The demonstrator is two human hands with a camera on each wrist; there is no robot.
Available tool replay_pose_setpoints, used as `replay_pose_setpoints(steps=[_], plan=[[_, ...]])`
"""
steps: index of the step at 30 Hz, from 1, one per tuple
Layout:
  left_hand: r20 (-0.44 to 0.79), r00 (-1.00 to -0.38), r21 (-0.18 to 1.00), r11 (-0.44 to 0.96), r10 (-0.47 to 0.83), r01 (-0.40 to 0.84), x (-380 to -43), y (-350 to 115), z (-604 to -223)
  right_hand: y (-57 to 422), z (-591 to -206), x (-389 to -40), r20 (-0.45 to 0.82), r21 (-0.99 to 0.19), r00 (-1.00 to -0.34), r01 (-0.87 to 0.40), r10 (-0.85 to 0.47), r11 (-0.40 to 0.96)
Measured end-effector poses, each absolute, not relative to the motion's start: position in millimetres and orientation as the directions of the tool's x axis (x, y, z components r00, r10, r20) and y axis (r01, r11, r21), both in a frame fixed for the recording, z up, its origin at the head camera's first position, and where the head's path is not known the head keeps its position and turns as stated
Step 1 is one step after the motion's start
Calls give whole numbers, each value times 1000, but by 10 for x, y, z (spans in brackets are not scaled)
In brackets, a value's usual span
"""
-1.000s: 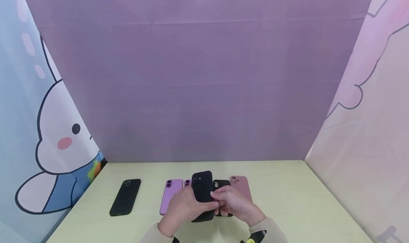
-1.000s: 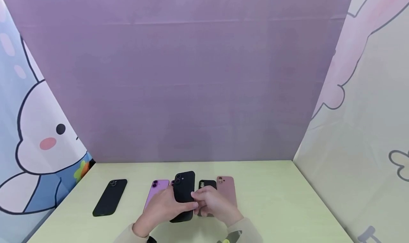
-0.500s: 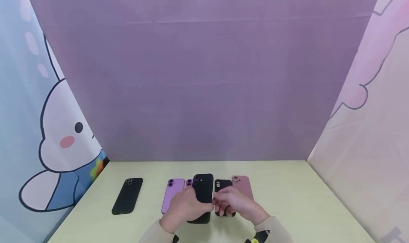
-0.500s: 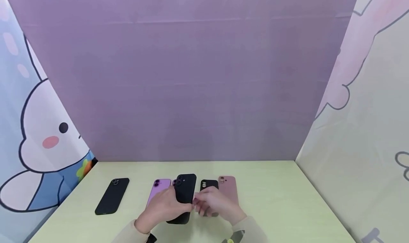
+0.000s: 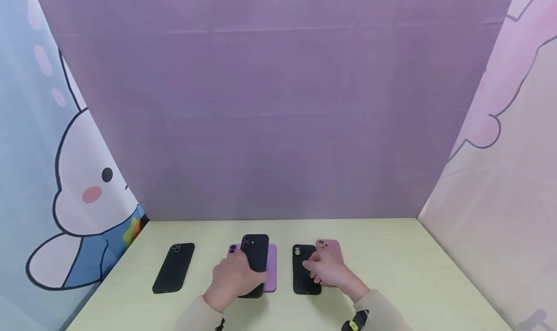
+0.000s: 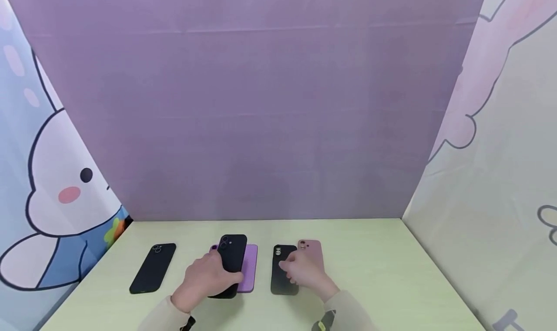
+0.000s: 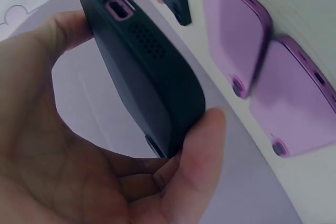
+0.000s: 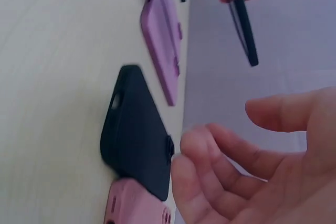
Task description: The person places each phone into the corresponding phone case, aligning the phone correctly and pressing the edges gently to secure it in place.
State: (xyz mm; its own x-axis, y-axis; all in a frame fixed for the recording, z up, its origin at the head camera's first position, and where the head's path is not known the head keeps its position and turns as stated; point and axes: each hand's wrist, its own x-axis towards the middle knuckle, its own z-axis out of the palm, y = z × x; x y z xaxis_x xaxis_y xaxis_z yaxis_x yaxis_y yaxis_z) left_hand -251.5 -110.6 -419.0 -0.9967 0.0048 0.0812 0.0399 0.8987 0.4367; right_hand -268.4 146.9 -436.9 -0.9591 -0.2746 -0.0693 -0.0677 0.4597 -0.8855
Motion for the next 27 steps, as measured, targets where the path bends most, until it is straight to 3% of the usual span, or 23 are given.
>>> replay_pose_setpoints(steps=[5,8,15,27], plan=[[104,-994,402,915,-19,24,-2588,-1213,-4214,1513,-4413,-2774,37,-841,-975,-150,-221,520],[129,-991,373,928,-29,21,-2641,-1280,-4250,1546,-4404,-2813,86,-746,-979,-187,-186,639],[134,-988,311,950,-73,-28,-2776,-1514,-4341,1620,-4400,-2869,58,-558,-993,-121,-107,821],[83,-990,338,937,-118,-84,-2910,-1896,-4576,1631,-4601,-3004,64,-471,-998,-50,-22,881]])
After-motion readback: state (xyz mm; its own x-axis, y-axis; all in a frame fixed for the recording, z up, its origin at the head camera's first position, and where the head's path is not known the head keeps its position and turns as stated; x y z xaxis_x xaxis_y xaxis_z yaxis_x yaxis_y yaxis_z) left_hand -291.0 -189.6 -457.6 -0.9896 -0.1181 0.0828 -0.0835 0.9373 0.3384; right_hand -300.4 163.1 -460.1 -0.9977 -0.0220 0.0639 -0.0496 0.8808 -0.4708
